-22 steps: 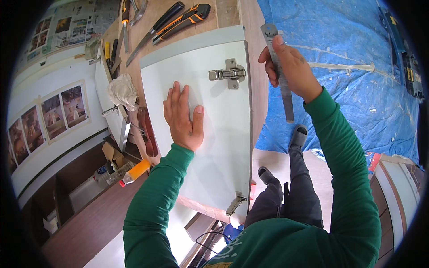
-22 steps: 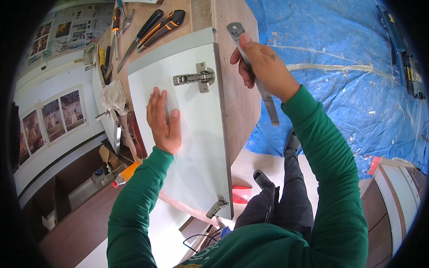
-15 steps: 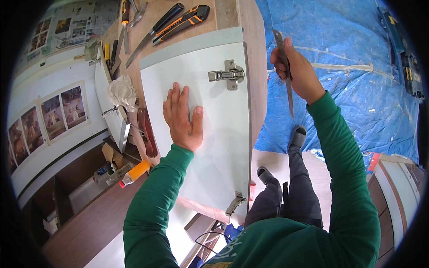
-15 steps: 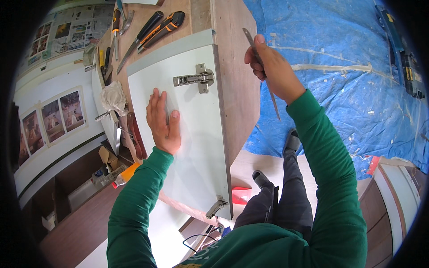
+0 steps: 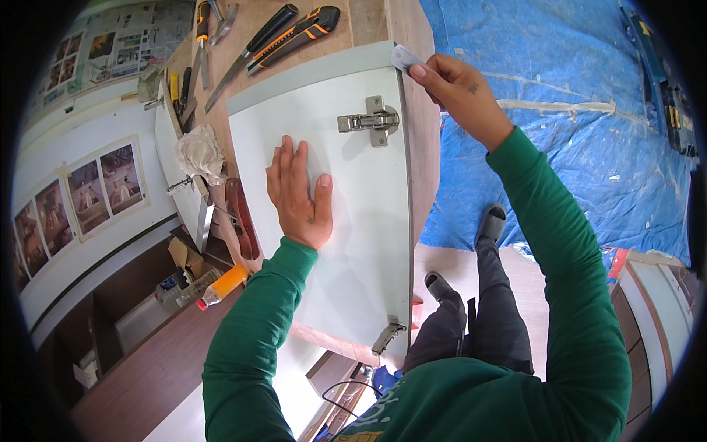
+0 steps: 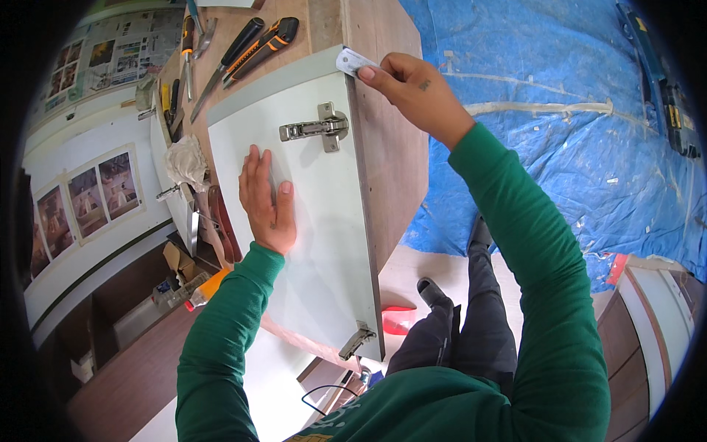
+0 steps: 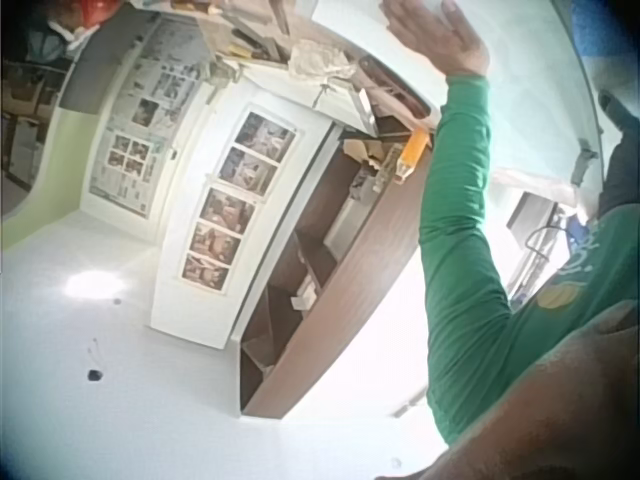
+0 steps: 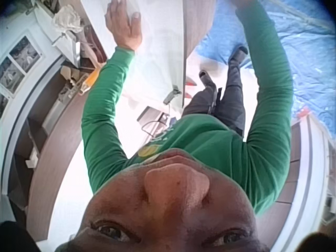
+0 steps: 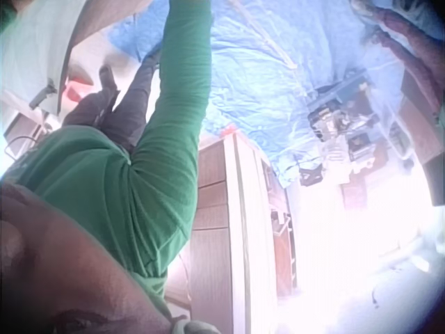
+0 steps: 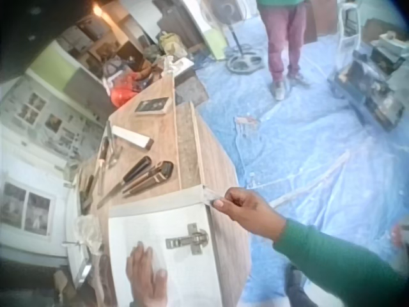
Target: The person uses a metal file to smooth the edges of a white cabinet door with attached hinges. They repeatedly file the top and side edges while holding the door steady, then briefly pause to gesture toward another worker before resuming filing.
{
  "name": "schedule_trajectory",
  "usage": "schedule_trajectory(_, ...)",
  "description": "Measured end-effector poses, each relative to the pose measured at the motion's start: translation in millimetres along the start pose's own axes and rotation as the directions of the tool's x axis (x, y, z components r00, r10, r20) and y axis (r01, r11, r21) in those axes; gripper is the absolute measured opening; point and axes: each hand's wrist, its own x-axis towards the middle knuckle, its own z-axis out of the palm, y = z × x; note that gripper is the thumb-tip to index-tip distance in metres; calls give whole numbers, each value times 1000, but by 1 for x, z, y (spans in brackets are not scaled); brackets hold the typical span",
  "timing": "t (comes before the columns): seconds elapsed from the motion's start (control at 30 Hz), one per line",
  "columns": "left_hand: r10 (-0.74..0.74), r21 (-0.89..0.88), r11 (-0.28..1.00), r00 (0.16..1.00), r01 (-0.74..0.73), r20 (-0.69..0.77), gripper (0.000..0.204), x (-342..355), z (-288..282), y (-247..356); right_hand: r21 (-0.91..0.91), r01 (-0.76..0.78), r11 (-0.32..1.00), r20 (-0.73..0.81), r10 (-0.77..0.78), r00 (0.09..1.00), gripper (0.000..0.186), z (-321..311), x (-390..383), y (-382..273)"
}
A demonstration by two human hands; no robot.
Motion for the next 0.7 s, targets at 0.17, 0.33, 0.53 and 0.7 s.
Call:
schedule_trajectory(0.17, 0, -6, 1000, 1000, 0, 1, 60, -1, 0, 0, 99, 81, 992, 15, -83, 996, 47, 11, 5, 12)
schedule_trajectory(0.33, 17, -3, 1000, 1000, -17, -4, 60, 1, 0, -1, -38, 128, 991, 281, -112, 953, 46, 7, -38, 9)
schedule_trajectory(0.53, 42, 57, 998, 999, -41, -15, 58, 1, -1, 1, 40, 36, 999, 7, -36, 999, 49, 3, 1, 5)
schedule_trajectory(0.7, 36, 56, 998, 999, -35, -17, 58, 1, -1, 2, -119, 82, 989, 56, -76, 996, 50, 5, -11, 2)
